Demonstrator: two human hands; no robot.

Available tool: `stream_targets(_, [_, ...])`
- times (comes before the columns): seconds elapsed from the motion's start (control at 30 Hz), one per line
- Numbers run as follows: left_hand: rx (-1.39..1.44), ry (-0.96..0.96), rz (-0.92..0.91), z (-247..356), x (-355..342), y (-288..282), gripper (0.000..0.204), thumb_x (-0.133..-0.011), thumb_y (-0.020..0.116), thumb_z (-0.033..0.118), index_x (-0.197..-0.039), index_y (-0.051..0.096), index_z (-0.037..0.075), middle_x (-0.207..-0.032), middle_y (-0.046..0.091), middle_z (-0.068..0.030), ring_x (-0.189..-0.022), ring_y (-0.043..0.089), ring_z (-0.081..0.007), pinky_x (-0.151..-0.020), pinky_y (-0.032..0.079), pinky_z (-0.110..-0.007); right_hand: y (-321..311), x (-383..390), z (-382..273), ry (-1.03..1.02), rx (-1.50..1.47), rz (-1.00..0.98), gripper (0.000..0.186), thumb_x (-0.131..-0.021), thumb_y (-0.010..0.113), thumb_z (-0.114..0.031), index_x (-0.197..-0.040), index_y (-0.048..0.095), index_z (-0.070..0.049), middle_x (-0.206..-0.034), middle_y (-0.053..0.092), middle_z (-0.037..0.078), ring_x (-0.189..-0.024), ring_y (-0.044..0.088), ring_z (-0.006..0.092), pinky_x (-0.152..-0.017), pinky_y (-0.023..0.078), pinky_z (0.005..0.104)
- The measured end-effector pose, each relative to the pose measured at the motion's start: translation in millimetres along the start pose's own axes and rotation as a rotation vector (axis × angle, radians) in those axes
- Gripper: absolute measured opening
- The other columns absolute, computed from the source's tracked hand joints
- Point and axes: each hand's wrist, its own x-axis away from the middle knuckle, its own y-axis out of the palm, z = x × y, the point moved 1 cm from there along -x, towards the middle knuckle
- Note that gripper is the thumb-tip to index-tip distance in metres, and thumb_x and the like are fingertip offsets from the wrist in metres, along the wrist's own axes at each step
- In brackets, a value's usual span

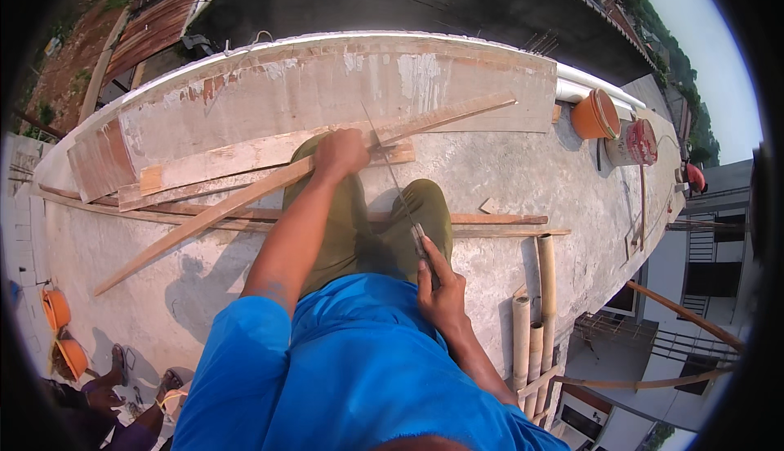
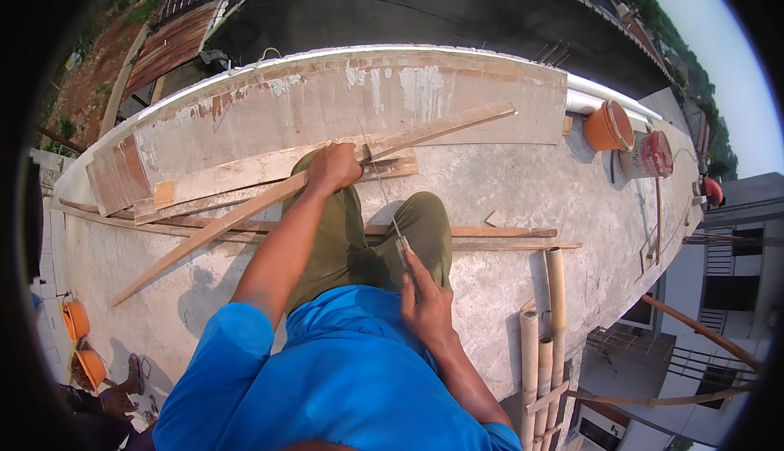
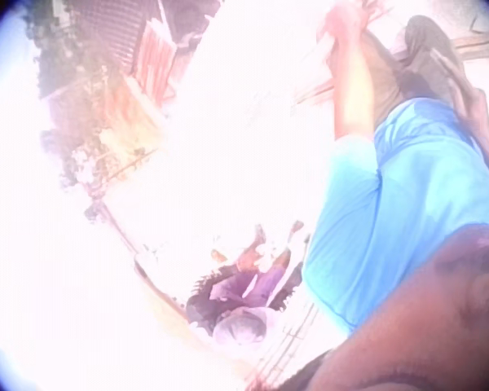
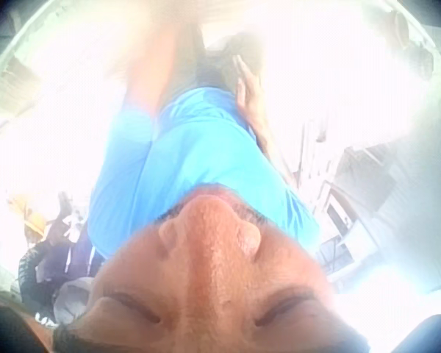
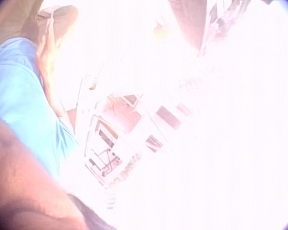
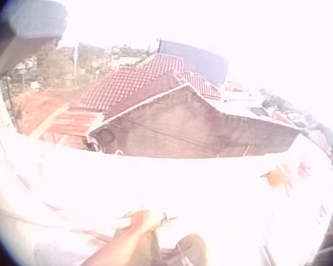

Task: The person is constructing a bamboo scaffolding structure on a rooftop. They use a spirit level to measure and align bamboo poles, cut wooden planks with a hand saw, and secure the structure with a hammer and nails.

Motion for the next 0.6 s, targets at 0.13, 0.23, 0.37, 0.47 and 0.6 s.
stream_targets(0.13, [-0.042,0.038,-0.089,7,17,7,0.033,-0.093,0.068,0.022,-0.118,0.080,0.005,-0.126,0.076,-0.0257,-0.121,0.072,-0.0431,-0.102,0.057,-0.051,38,-85,1,0.417,-0.179,-0.102,0.046,-0.104,0.064,-0.009,-0.149,0.065,-0.011,-0.103,0.077,0.029,-0.097,0.075,0.0486,-0.082,0.061,0.0502])
stream_targets(0.23, [-0.073,0.020,-0.089,-1,14,9,0.034,-0.092,0.071,0.027,-0.118,0.080,0.006,-0.123,0.077,-0.0259,-0.118,0.073,-0.0430,-0.101,0.058,-0.051,44,-87,-9,0.361,-0.136,-0.148,0.044,-0.105,0.064,-0.011,-0.149,0.066,-0.012,-0.091,0.074,0.030,-0.087,0.071,0.0514,-0.074,0.057,0.0543])
stream_targets(0.37, [-0.017,0.031,-0.064,-4,7,2,0.034,-0.085,0.067,0.019,-0.109,0.079,-0.001,-0.116,0.076,-0.0314,-0.113,0.073,-0.0483,-0.101,0.057,-0.053,-6,7,18,0.069,-0.056,0.022,0.042,-0.107,0.065,-0.009,-0.149,0.065,-0.004,-0.095,0.081,0.020,-0.079,0.078,0.0225,-0.072,0.059,0.0370])
stream_targets(0.47, [-0.019,0.031,-0.086,-13,12,15,0.037,-0.088,0.069,0.027,-0.114,0.079,0.002,-0.120,0.076,-0.0291,-0.118,0.072,-0.0459,-0.102,0.056,-0.053,2,2,10,0.351,-0.190,-0.021,0.039,-0.107,0.065,-0.006,-0.145,0.069,-0.003,-0.102,0.080,0.016,-0.084,0.070,0.0084,-0.073,0.054,0.0260])
stream_targets(0.6, [-0.008,0.098,0.022,-16,12,15,0.044,-0.089,0.072,0.034,-0.124,0.075,0.006,-0.121,0.076,-0.0274,-0.118,0.071,-0.0461,-0.104,0.055,-0.052,16,-26,40,0.215,-0.193,0.204,0.040,-0.105,0.066,-0.006,-0.145,0.068,-0.002,-0.114,0.080,0.021,-0.097,0.076,0.0213,-0.081,0.059,0.0329])
